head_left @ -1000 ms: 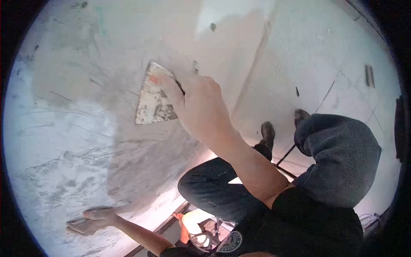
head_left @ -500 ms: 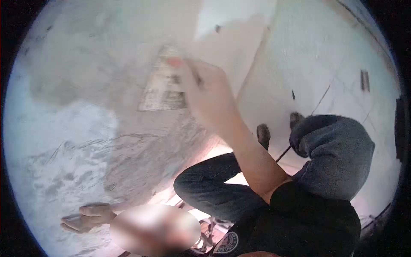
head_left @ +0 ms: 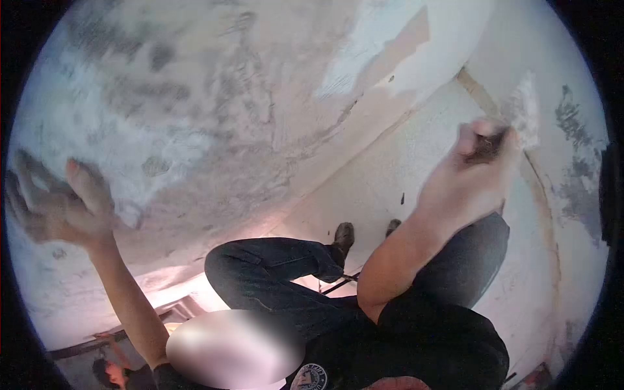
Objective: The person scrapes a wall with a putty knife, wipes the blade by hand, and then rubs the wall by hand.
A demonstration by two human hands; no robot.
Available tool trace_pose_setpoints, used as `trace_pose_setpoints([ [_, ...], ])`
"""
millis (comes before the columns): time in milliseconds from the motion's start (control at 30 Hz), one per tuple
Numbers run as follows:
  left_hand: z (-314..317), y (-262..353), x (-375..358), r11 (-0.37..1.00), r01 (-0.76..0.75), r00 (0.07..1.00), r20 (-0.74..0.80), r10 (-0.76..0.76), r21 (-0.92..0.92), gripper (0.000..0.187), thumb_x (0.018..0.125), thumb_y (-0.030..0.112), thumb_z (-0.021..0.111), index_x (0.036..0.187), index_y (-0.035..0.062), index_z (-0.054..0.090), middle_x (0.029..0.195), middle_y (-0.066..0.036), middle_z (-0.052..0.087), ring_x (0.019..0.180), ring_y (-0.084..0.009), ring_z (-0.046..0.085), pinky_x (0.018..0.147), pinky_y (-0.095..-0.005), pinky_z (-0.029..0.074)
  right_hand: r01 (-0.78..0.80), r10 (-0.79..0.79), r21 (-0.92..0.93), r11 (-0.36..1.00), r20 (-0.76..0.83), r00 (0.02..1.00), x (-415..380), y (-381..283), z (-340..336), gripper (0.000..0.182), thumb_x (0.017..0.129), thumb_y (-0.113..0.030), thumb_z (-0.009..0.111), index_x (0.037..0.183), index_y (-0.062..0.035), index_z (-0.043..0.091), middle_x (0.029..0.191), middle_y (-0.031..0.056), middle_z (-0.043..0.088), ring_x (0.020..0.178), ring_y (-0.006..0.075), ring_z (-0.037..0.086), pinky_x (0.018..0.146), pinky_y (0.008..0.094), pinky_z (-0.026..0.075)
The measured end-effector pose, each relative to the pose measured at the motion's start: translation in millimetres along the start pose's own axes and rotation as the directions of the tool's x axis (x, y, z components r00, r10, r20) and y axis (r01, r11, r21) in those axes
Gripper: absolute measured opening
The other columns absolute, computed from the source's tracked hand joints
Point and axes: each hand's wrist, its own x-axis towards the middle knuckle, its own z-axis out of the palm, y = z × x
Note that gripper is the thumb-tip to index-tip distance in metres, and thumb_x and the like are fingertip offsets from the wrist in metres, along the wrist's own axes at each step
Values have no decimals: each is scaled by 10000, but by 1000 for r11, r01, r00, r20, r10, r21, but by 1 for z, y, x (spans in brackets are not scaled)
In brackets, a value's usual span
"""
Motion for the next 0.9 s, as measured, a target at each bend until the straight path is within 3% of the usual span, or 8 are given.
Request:
trace_pose_setpoints([
  [100,-5,0,-2,995,27,998,54,-32,94,638,894,468,642,1356,54,495,1285,-101,596,1217,-303,474,1028,-409,334,297,-315,-191,936,-73,946,-16,-39,19,219,1020,-220,444,959,-27,529,797,50,569,647,95,423,658,240,399],
  [133,-5,0,-5,993,49,997,60,-56,105,638,894,468,642,1356,54,495,1285,-101,596,1217,-303,474,1028,-409,334,213,-210,107,971,-40,977,-14,-48,10,210,1015,-218,429,932,-42,508,798,36,542,660,106,393,723,270,397],
  [233,-1,8,-6,976,189,982,7,-190,-107,614,917,468,623,1415,134,491,1401,-67,524,1332,-261,410,1091,-435,274,202,-227,170,964,139,964,-24,-79,3,187,1008,-218,452,925,-54,490,809,34,540,655,110,387,720,271,392],
  [367,0,8,-11,957,283,959,7,-284,-63,558,861,521,671,1355,280,573,1381,-19,549,1299,-241,462,1084,-390,302,227,-228,-60,972,3,974,-54,-100,16,217,1013,-251,495,929,-54,528,775,16,529,647,78,432,585,225,345],
  [567,-15,41,-10,876,328,922,-80,-378,-355,204,835,343,734,951,178,704,1107,-21,668,1051,-212,591,905,-387,395,6,235,-459,888,465,853,-81,-88,-9,227,1008,-214,550,1143,-39,602,744,-37,560,623,20,427,541,193,305],
  [633,-29,79,-18,428,348,841,75,-536,-834,176,799,297,725,888,150,688,921,-51,683,920,-246,606,826,-409,404,-37,373,-543,839,524,766,-82,-87,-19,261,1008,-206,547,1185,-19,589,758,-36,568,638,24,443,555,193,324],
  [700,-68,138,-20,122,443,713,268,-648,-888,114,765,206,716,767,116,647,765,-52,624,831,-267,587,804,-406,398,-70,510,-628,775,556,656,-79,-73,-30,299,1007,-199,544,1227,1,576,771,-35,575,653,28,458,569,194,344],
  [900,-128,266,-81,-433,776,423,887,-184,-459,436,848,248,694,1209,43,562,998,-126,610,956,-223,571,853,-385,442,300,721,-801,519,598,349,-87,-39,-55,358,965,-197,568,1247,23,578,798,58,671,676,130,622,592,304,480],
])
